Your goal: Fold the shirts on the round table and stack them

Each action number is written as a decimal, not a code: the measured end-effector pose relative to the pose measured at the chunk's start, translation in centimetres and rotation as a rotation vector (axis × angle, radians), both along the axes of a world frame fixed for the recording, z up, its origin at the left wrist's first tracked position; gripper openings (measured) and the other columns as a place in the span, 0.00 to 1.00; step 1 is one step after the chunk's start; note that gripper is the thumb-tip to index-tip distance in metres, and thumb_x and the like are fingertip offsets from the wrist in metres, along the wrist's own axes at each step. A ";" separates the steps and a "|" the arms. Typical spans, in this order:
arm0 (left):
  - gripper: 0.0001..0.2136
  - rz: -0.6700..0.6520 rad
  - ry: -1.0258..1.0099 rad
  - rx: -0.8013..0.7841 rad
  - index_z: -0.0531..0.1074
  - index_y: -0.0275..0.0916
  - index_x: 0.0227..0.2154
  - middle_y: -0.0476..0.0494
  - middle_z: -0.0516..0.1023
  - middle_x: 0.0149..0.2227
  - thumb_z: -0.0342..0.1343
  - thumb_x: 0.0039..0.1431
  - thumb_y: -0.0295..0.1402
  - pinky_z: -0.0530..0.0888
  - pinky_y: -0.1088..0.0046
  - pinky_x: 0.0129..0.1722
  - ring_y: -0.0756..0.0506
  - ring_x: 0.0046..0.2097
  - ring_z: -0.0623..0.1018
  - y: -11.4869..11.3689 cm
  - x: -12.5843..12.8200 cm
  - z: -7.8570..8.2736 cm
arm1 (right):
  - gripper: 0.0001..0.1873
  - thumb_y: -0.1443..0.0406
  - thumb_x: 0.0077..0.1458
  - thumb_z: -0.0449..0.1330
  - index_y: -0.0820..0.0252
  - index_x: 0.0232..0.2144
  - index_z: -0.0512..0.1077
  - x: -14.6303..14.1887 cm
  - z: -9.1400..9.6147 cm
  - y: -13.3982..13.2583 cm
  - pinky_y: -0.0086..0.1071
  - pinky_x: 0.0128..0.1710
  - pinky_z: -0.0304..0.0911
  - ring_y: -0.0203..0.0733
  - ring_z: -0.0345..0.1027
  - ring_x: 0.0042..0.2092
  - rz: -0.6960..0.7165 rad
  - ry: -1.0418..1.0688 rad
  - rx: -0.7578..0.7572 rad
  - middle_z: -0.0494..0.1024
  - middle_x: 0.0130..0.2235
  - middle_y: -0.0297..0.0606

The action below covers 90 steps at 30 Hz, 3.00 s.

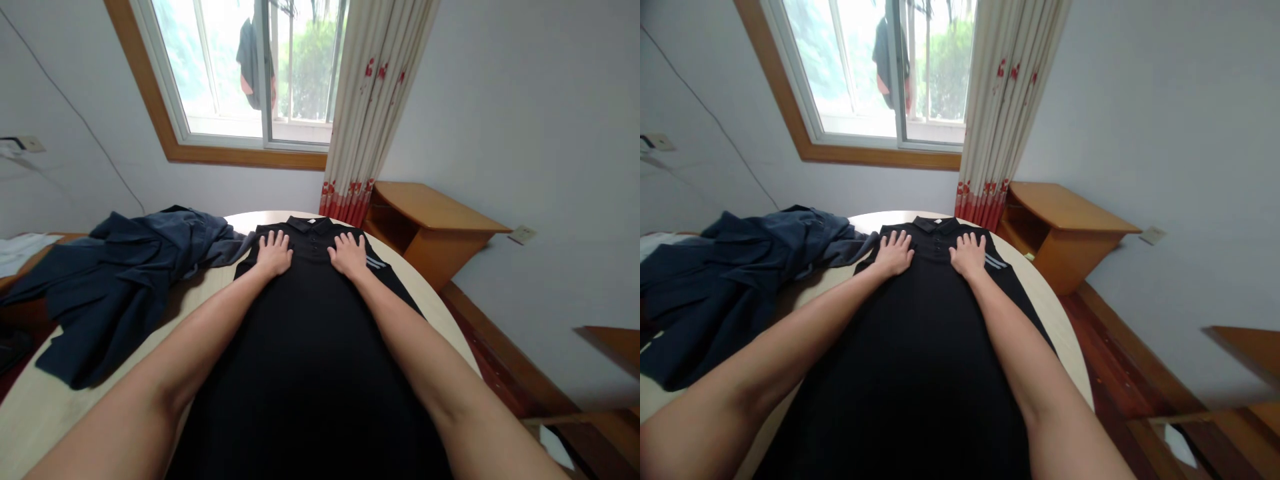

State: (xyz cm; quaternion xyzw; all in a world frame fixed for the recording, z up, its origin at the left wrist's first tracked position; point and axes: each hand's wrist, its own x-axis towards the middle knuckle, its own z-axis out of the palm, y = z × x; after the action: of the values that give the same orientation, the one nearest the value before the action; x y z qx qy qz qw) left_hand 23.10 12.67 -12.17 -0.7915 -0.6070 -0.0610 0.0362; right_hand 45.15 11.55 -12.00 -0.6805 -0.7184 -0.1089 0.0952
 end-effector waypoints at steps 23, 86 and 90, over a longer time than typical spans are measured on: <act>0.30 -0.171 -0.053 -0.147 0.53 0.41 0.71 0.43 0.47 0.73 0.35 0.71 0.48 0.49 0.51 0.69 0.41 0.73 0.48 -21.3 -6.5 -1.3 | 0.33 0.51 0.70 0.43 0.60 0.69 0.56 -2.4 -0.6 -19.6 0.47 0.70 0.36 0.47 0.39 0.73 0.078 0.245 -0.283 0.50 0.73 0.43; 0.24 0.078 -0.291 -0.068 0.74 0.44 0.57 0.39 0.67 0.66 0.56 0.61 0.47 0.63 0.56 0.64 0.35 0.66 0.67 -19.3 -12.7 -0.9 | 0.21 0.61 0.64 0.58 0.56 0.58 0.72 -15.8 2.3 -30.2 0.54 0.68 0.46 0.50 0.53 0.70 1.172 0.248 -0.457 0.63 0.67 0.45; 0.24 0.075 -0.277 -0.082 0.74 0.43 0.58 0.38 0.67 0.66 0.56 0.61 0.46 0.62 0.58 0.64 0.37 0.66 0.66 -19.5 -12.6 -0.6 | 0.23 0.64 0.65 0.56 0.58 0.61 0.69 -16.5 2.6 -32.8 0.51 0.69 0.45 0.47 0.50 0.71 1.314 0.211 -0.507 0.63 0.68 0.44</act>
State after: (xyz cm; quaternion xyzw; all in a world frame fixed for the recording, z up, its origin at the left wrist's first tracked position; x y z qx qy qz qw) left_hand 10.49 -6.80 -12.81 -0.7531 -0.6372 -0.1436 -0.0782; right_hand 28.62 -21.27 -9.40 -0.1146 -0.9702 0.2077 0.0490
